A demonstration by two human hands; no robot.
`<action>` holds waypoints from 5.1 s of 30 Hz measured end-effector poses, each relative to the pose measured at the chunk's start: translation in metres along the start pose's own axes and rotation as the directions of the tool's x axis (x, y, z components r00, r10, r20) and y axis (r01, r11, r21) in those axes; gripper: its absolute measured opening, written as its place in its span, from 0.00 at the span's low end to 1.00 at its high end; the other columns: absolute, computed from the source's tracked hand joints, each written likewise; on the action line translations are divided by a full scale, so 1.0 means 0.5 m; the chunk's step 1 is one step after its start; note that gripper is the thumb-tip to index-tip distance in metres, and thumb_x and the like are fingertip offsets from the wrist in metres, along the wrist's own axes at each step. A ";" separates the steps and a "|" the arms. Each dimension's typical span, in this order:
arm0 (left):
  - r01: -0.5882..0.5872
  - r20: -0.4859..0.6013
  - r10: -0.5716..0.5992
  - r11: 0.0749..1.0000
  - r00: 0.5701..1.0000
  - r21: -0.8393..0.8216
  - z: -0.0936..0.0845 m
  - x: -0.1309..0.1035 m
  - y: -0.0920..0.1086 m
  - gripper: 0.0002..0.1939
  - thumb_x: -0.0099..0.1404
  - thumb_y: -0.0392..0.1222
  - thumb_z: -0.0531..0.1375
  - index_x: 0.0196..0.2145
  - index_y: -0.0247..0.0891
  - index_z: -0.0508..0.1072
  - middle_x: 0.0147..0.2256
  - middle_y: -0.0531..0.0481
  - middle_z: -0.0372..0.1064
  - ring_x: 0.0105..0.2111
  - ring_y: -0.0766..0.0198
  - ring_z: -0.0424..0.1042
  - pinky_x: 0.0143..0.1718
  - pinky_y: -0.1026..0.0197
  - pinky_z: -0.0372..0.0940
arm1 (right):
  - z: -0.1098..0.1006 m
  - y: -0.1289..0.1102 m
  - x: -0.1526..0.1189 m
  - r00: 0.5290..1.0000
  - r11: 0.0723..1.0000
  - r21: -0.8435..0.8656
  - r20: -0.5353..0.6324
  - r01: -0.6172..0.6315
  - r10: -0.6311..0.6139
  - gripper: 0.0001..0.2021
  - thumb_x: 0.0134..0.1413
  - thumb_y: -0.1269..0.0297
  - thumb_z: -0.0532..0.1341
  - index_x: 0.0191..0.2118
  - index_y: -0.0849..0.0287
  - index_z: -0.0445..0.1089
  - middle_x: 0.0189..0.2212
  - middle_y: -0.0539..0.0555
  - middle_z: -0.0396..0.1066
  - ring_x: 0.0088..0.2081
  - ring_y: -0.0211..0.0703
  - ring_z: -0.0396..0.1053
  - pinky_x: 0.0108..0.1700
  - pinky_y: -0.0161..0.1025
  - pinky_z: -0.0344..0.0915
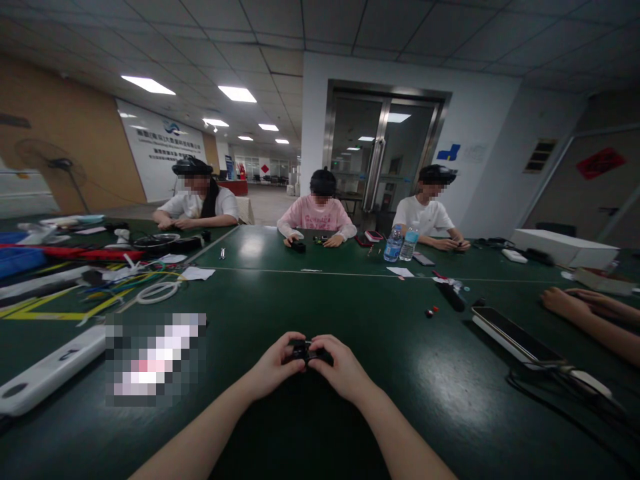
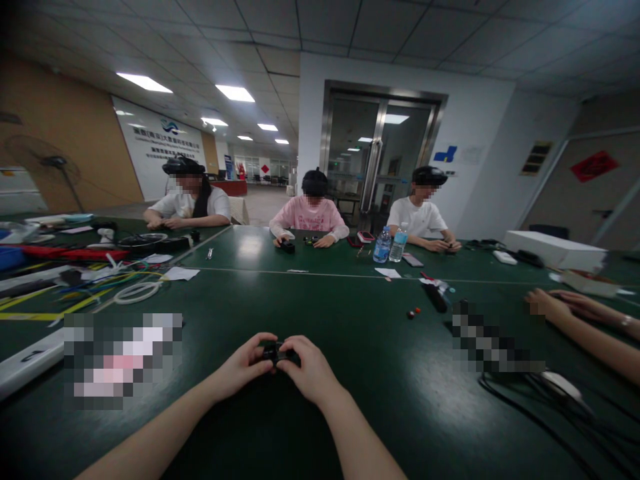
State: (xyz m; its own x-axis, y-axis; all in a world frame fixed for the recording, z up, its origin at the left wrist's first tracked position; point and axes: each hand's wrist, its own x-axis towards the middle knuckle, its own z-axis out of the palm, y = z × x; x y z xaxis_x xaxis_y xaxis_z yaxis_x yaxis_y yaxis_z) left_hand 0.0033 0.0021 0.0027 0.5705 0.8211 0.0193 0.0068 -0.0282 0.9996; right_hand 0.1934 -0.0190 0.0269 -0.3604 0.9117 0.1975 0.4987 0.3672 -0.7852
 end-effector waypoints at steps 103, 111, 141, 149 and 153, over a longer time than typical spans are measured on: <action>-0.029 -0.018 0.028 0.999 0.999 -0.038 0.003 0.006 -0.006 0.20 0.56 0.36 0.59 0.45 0.41 0.56 0.35 0.51 0.67 0.34 0.64 0.68 0.38 0.57 0.61 | -0.005 0.009 0.004 0.989 0.996 0.079 -0.146 0.041 -0.029 0.08 0.42 0.64 0.64 0.34 0.52 0.72 0.41 0.51 0.67 0.46 0.45 0.64 0.49 0.45 0.58; -0.014 0.003 0.014 0.999 1.000 -0.051 0.001 0.008 -0.008 0.21 0.56 0.36 0.60 0.45 0.40 0.57 0.36 0.51 0.67 0.34 0.64 0.68 0.35 0.60 0.60 | 0.014 0.023 0.009 0.999 0.995 0.102 -0.048 -0.017 0.022 0.08 0.42 0.67 0.64 0.34 0.52 0.71 0.39 0.49 0.68 0.43 0.44 0.67 0.45 0.44 0.62; -0.011 -0.025 0.010 1.000 1.000 -0.012 -0.010 0.003 -0.011 0.22 0.57 0.35 0.59 0.48 0.42 0.56 0.38 0.49 0.67 0.38 0.61 0.69 0.42 0.54 0.61 | 0.002 0.022 0.001 0.993 0.986 0.168 -0.114 -0.018 0.037 0.14 0.45 0.67 0.62 0.41 0.50 0.69 0.34 0.49 0.71 0.36 0.43 0.69 0.41 0.43 0.65; -0.013 -0.031 0.012 1.000 0.999 -0.006 -0.009 0.000 -0.003 0.24 0.58 0.37 0.58 0.50 0.41 0.53 0.39 0.48 0.67 0.39 0.60 0.68 0.42 0.54 0.61 | 0.005 0.021 0.001 0.992 0.987 0.155 -0.115 -0.035 0.053 0.14 0.44 0.67 0.62 0.41 0.49 0.69 0.35 0.49 0.70 0.37 0.44 0.68 0.41 0.45 0.65; -0.018 -0.034 0.019 1.000 0.999 0.012 -0.013 -0.001 -0.008 0.24 0.60 0.39 0.56 0.51 0.43 0.51 0.39 0.48 0.67 0.40 0.59 0.68 0.42 0.54 0.60 | 0.005 0.021 0.001 0.992 0.992 0.125 -0.115 -0.032 0.047 0.14 0.45 0.67 0.62 0.41 0.49 0.68 0.37 0.49 0.70 0.38 0.44 0.68 0.42 0.45 0.65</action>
State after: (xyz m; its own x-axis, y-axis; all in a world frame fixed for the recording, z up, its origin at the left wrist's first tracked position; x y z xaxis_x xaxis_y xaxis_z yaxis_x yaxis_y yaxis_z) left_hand -0.0022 0.0054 -0.0013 0.5421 0.8394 0.0389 0.0060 -0.0502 0.9987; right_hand 0.1965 -0.0154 0.0174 -0.2438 0.9430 0.2266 0.4079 0.3117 -0.8582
